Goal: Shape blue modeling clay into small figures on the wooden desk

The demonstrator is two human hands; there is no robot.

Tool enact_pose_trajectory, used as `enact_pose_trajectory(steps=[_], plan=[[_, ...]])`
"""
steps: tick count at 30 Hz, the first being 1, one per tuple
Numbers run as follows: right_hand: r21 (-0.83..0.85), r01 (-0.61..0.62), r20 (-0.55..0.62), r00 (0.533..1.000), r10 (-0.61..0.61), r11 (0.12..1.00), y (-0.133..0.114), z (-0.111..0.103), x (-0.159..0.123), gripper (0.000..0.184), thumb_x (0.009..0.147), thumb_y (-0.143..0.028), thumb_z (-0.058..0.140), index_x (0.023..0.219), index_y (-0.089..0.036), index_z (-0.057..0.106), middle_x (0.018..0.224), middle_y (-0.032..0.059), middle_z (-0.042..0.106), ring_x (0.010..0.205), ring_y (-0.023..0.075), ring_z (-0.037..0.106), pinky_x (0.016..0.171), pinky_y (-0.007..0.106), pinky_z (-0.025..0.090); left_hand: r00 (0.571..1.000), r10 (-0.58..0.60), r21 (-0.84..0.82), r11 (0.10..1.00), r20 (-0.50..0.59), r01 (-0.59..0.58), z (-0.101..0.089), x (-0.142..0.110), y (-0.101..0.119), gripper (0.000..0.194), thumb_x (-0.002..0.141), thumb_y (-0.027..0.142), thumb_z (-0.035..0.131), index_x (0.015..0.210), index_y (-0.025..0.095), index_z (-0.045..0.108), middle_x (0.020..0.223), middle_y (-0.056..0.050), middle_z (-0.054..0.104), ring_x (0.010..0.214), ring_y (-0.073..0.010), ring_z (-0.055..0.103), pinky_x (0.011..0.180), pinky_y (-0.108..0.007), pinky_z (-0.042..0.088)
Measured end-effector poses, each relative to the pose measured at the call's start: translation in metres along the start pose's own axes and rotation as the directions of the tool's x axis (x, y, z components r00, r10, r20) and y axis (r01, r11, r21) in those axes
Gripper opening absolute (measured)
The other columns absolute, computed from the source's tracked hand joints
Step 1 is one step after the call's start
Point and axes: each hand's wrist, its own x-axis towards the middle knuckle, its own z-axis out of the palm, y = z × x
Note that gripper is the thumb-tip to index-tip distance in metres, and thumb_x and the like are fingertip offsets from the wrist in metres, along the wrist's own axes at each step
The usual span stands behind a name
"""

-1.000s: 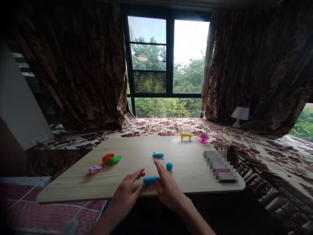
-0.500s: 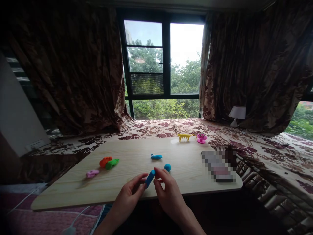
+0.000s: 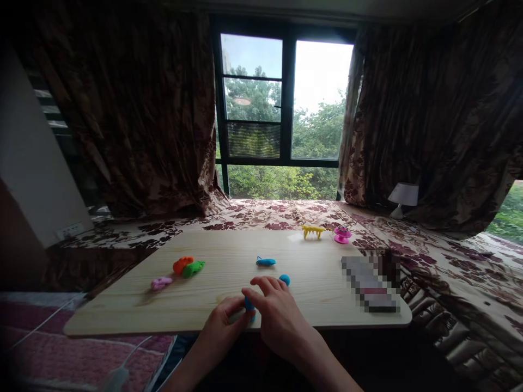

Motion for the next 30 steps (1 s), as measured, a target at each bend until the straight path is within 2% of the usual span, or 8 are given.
enact_pose_trajectory(steps=[4,10,15,21,25,30], plan=[[-0.017,-0.002,0.016,1.000,0.002,1.000,-0.003,0.005,0.002,0.062,0.069,0.001,0.043,0.123,-0.029,0.049,0.121,0.0049,0.051,0.113,0.0216,0.041,0.094,0.039,0.032,1.000,0.004,0.025,1.000,-0.002,-0.004,0.001,0.000,-0.001,0.022,0.077,0.032,0.055,0.092,0.022,0.067,0.098,-0.005,0.068,0.098,-0.0230,0.058,0.089,-0.032,0.043],[-0.038,-0.004,0.010,1.000,0.004,0.999,0.001,0.007,0.005,0.070,0.067,0.002,0.042,0.131,-0.028,0.041,0.125,0.0050,0.050,0.116,0.0216,0.038,0.095,0.039,0.030,1.000,0.017,0.047,0.999,0.005,-0.017,0.001,0.003,-0.002,0.017,0.077,0.031,0.056,0.089,0.025,0.067,0.094,-0.002,0.068,0.096,-0.0213,0.058,0.088,-0.030,0.042],[-0.034,-0.020,0.022,1.000,0.020,0.999,0.008,0.012,0.001,0.067,0.068,0.001,0.042,0.129,-0.028,0.044,0.122,0.0046,0.053,0.115,0.0210,0.040,0.096,0.037,0.030,0.999,0.036,0.081,0.996,0.026,-0.038,0.001,0.002,0.000,0.015,0.077,0.029,0.056,0.085,0.024,0.067,0.091,-0.001,0.068,0.095,-0.0213,0.057,0.087,-0.030,0.042],[-0.018,-0.052,0.001,0.999,0.052,0.998,0.007,0.009,-0.001,0.076,0.065,0.003,0.038,0.136,-0.024,0.035,0.127,0.0047,0.050,0.118,0.0188,0.037,0.098,0.034,0.029,0.999,0.033,0.088,0.996,0.026,-0.035,0.001,0.002,-0.002,0.021,0.079,0.031,0.056,0.097,0.028,0.067,0.095,0.000,0.067,0.097,-0.0211,0.056,0.089,-0.031,0.040],[-0.021,-0.047,0.050,0.998,0.048,0.999,0.008,0.014,-0.005,0.070,0.069,0.000,0.040,0.134,-0.026,0.039,0.124,0.0035,0.052,0.118,0.0191,0.038,0.099,0.034,0.028,0.998,0.053,0.091,0.994,0.044,-0.057,0.002,0.002,-0.003,0.023,0.080,0.030,0.055,0.099,0.027,0.067,0.092,-0.001,0.068,0.096,-0.0211,0.056,0.087,-0.031,0.040],[-0.043,-0.052,0.057,0.997,0.054,0.998,0.009,0.015,-0.008,0.072,0.071,-0.001,0.039,0.138,-0.026,0.030,0.128,0.0027,0.050,0.119,0.0187,0.036,0.100,0.034,0.027,0.996,0.070,0.089,0.993,0.047,-0.074,0.001,0.002,-0.004,0.024,0.080,0.032,0.055,0.100,0.028,0.067,0.095,-0.002,0.068,0.097,-0.0217,0.055,0.088,-0.032,0.040]])
